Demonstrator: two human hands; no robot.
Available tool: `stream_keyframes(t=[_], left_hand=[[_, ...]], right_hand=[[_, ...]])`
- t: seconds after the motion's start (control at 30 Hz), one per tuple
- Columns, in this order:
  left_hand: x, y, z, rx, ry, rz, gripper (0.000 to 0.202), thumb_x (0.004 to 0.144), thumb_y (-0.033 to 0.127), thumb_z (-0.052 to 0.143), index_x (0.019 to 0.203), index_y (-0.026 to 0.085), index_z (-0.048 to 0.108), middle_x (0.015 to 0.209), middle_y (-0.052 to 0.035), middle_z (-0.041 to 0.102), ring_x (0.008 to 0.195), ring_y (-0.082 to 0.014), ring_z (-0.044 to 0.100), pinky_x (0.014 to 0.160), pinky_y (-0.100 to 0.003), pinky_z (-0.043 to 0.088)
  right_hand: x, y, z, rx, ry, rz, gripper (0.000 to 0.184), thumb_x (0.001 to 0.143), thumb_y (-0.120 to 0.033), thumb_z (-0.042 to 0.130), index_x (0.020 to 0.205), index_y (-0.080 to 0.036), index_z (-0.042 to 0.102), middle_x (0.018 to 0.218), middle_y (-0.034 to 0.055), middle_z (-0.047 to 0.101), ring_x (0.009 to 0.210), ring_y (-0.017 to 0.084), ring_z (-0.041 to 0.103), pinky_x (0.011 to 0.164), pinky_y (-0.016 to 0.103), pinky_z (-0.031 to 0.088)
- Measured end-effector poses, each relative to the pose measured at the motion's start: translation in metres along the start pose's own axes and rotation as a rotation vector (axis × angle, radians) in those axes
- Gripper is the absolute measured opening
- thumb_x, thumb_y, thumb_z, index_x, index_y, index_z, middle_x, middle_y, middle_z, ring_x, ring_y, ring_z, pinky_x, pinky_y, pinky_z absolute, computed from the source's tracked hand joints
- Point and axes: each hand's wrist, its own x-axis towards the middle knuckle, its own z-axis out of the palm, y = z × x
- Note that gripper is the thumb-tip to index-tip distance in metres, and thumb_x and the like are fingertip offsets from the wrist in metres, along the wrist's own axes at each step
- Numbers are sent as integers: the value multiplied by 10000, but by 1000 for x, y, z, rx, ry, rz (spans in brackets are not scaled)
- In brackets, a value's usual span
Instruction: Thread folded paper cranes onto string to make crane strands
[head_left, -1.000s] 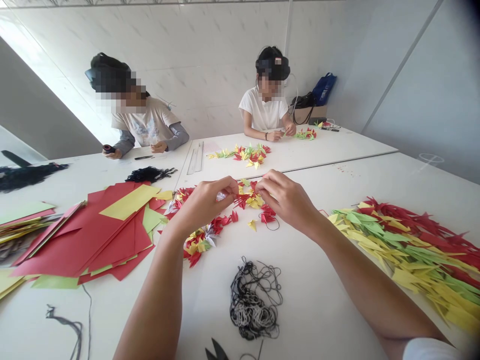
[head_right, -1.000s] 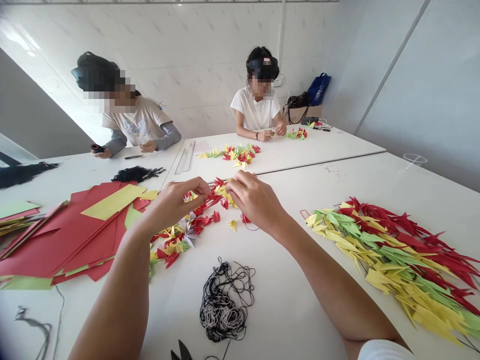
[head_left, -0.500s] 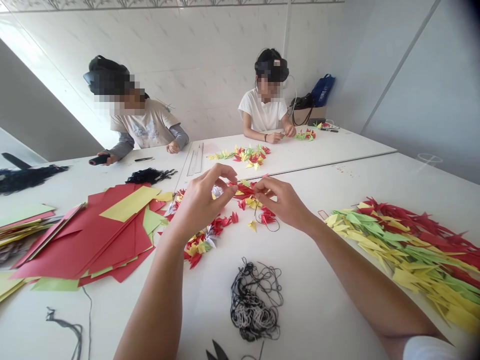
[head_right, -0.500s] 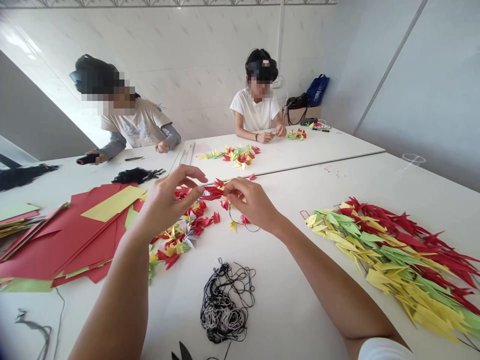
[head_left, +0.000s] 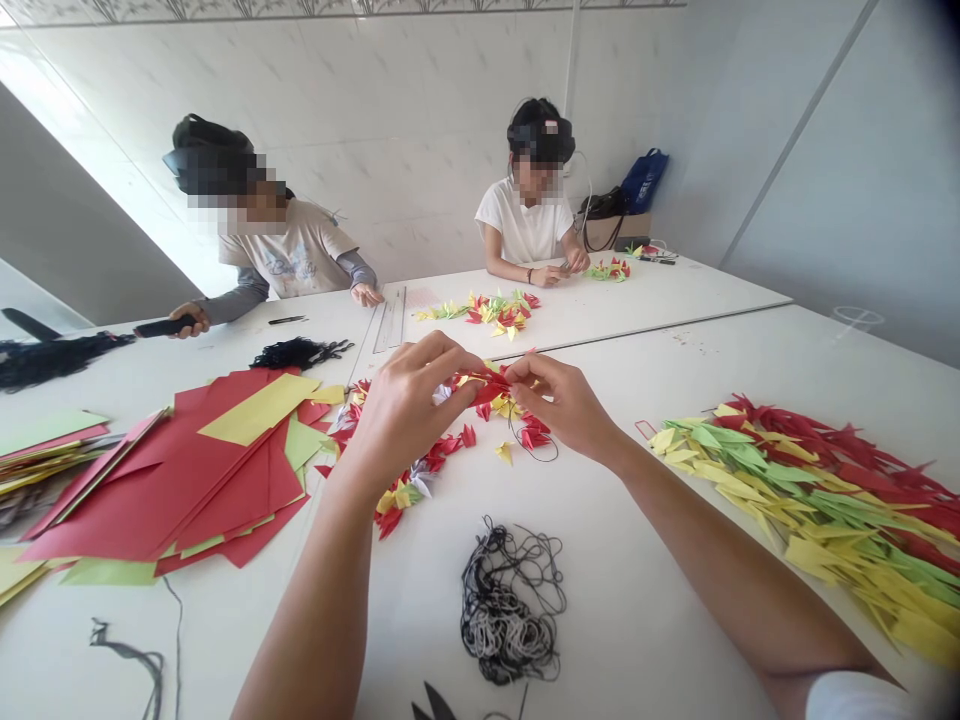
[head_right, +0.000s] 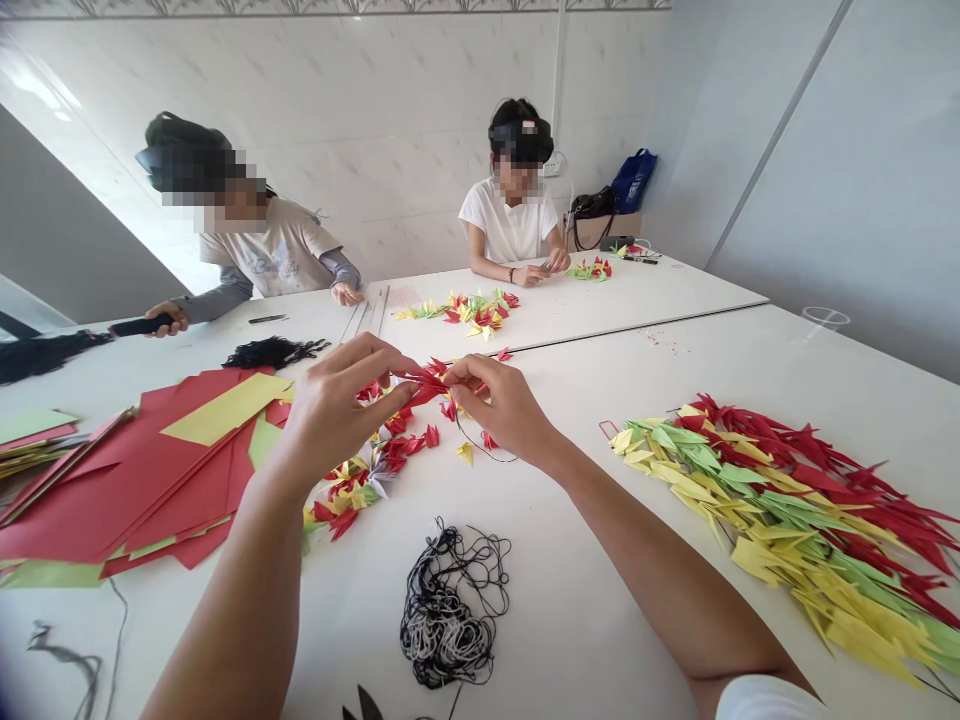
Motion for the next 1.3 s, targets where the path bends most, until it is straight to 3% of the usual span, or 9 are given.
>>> stream_keyframes(t=[0.4, 0.6, 0.73, 0.87, 1.03, 1.3], left_hand=[[1, 3, 5, -123, 28, 5, 86, 894, 163, 599, 893, 224, 659, 859, -14, 623, 764, -143, 572, 730, -300, 469], [2, 7, 4, -212, 26, -91, 97, 851, 116, 587, 804, 201, 591, 811, 2, 587, 712, -124, 542, 671, -274, 442], [2, 9, 4, -270, 18, -113, 112, 829, 102, 595, 783, 202, 574, 784, 10, 559, 688, -117, 517, 650, -266, 432], [3, 12, 7, -251, 0, -88, 117, 821, 105, 600, 767, 208, 584, 759, 15, 533, 680, -118, 494, 632, -264, 417], [4, 16, 8, -255, 30, -106, 130, 834, 126, 600, 733, 207, 589, 714, 18, 507, 662, -123, 476, 635, -278, 417], [3, 4, -5, -507, 351, -312, 85, 875, 164, 560, 806, 214, 562, 794, 1, 606, 757, -135, 587, 714, -288, 511]], right_hand=[[-1, -3, 2, 1, -31, 18, 38, 920, -237, 558, 933, -211, 583, 877, 5, 634, 771, 133, 608, 728, 300, 537], [-5, -6, 7, -165, 49, -284, 169, 944, -195, 515, 1105, -247, 506, 1234, 88, 606, 1152, 211, 588, 980, 429, 512], [-8, -9, 8, -242, 29, -385, 166, 965, -209, 482, 1125, -250, 498, 1234, 92, 616, 1169, 226, 593, 991, 438, 504], [-10, -11, 8, -234, -5, -319, 168, 1001, -268, 455, 1162, -246, 498, 1139, 74, 656, 1082, 213, 634, 944, 396, 518], [-9, -9, 4, -213, -34, -215, 94, 1020, -283, 431, 1052, -231, 503, 1017, 54, 655, 929, 183, 643, 840, 338, 518], [0, 6, -13, -272, -97, -60, 82, 994, -278, 450, 1045, -229, 493, 1017, 51, 649, 978, 200, 637, 834, 338, 486]])
